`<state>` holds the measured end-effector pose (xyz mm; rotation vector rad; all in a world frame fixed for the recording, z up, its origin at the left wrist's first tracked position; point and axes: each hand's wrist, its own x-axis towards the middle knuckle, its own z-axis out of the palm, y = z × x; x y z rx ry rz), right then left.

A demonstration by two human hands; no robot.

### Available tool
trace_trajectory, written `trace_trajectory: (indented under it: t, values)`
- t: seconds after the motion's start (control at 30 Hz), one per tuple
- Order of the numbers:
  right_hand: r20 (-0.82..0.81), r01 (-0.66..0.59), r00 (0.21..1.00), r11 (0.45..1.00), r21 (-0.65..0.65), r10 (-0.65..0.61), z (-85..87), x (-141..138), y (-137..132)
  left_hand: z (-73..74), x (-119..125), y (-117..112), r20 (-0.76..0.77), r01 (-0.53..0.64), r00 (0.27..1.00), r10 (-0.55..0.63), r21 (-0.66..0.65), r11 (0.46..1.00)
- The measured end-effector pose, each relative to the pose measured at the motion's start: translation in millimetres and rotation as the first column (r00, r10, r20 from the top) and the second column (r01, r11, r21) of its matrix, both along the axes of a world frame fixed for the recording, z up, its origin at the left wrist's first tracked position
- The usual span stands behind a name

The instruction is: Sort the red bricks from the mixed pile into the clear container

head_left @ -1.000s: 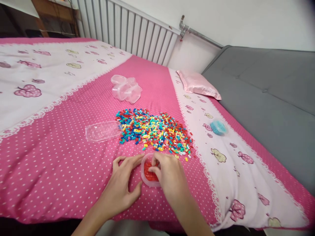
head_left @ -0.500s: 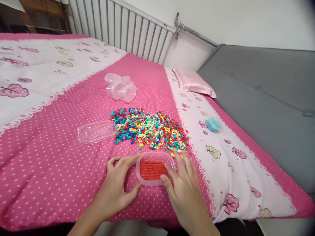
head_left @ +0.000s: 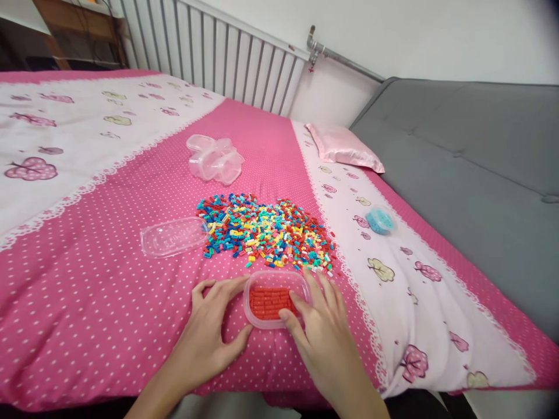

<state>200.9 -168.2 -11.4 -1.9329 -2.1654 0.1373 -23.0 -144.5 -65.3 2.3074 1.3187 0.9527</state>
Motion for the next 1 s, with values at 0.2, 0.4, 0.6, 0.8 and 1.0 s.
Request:
trace_trajectory:
  t: [0.2,0.4,0.6,0.8,1.0]
  values:
    - [-0.017,0.006,1.0,0.999,-0.044,-0.007,2.2,0.4,0.8,0.0,0.5,1.1,-0.008,-0.017,1.0,0.018,0.019,1.0]
    - [-0.096,0.025,0.995,0.998,-0.064,-0.031,4.9,3.9,-1.5,-1.3,-0.6,0.9,-0.018,-0.024,1.0,0.025,0.043,0.999]
    - [-0.408,0.078,0.91,0.997,-0.008,-0.075,14.8,20.7,2.0,-7.8,0.1,7.1,-0.039,-0.069,0.997,0.073,0.096,0.993]
    - [-0.497,0.163,0.867,0.962,0.218,-0.034,14.4,59.7,68.9,-15.7,4.8,16.0,-0.079,-0.09,0.992,0.102,0.144,0.986]
    - [-0.375,0.026,0.926,0.983,0.184,0.046,-9.4,58.2,111.7,-26.1,-0.5,17.5,-0.109,-0.113,0.985,0.135,0.187,0.976]
